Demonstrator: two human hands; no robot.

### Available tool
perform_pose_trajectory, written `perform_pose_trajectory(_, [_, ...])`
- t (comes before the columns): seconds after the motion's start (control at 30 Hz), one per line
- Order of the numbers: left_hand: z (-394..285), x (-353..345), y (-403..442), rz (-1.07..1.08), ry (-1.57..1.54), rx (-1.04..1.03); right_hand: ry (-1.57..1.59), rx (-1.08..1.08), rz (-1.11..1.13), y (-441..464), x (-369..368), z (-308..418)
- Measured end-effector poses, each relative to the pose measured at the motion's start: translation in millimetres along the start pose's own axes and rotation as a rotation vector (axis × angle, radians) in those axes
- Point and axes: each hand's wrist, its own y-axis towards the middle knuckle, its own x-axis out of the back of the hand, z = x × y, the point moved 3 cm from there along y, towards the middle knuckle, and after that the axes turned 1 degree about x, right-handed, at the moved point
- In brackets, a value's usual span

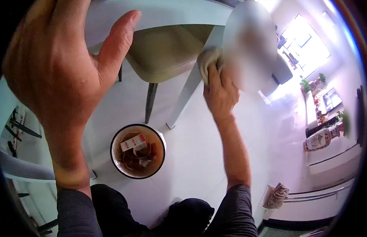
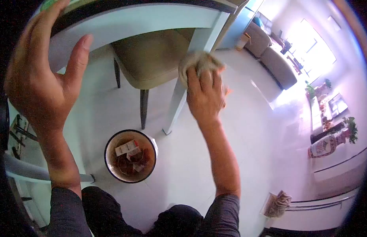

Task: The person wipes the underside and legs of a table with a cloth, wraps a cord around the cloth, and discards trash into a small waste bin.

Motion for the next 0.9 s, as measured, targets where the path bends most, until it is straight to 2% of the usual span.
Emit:
perform_pose_trajectory(0.07, [-4.0, -0.2, -4.2, -0.014, -0.011, 0.001, -0.178, 0.108, 0.094, 43.8, 6.2, -2.6])
perform_pose_trajectory(0.17, [-1.2, -2.0, -8.5, -0.023, -0.037, 0.011, -0.164, 0.174, 0.082, 79.0, 3.6, 3.2])
perform_pose_trajectory(0.37, [-10.8, 3.1, -15.0, -0.079, -0.084, -0.01, -0.234, 0.138, 0.189, 47.6, -8.9, 18.2])
perform_pose_trajectory(0.43, [-11.2, 2.9, -17.0, -0.103, -0.09, -0.004, -0.2, 0.127, 0.187, 12.2, -19.9, 31.5])
perform_pose_trajectory(0.5, [-10.5, 1.4, -18.4, -0.116, -0.087, 0.015, -0.073, 0.159, 0.301, -39.1, -44.8, 40.5])
perform_pose_trajectory(0.7, [-14.1, -11.3, -10.5, -0.226, -0.095, 0.097, -0.016, 0.172, 0.788, -215.7, -103.4, 92.1])
perform_pose_trajectory(0.77, [-15.6, -15.0, -7.9, -0.273, -0.076, 0.121, 0.119, 0.062, 0.93, -265.6, -120.1, 100.5])
perform_pose_trajectory(0.83, [-16.9, -17.9, -5.1, -0.32, -0.065, 0.138, 0.139, 0.171, 0.951, -282.2, -127.8, 101.0])
perform_pose_trajectory(0.9, [-18.0, -21.8, -6.6, -0.355, -0.045, 0.16, 0.164, 0.164, 1.011, -273.0, -119.1, 92.4])
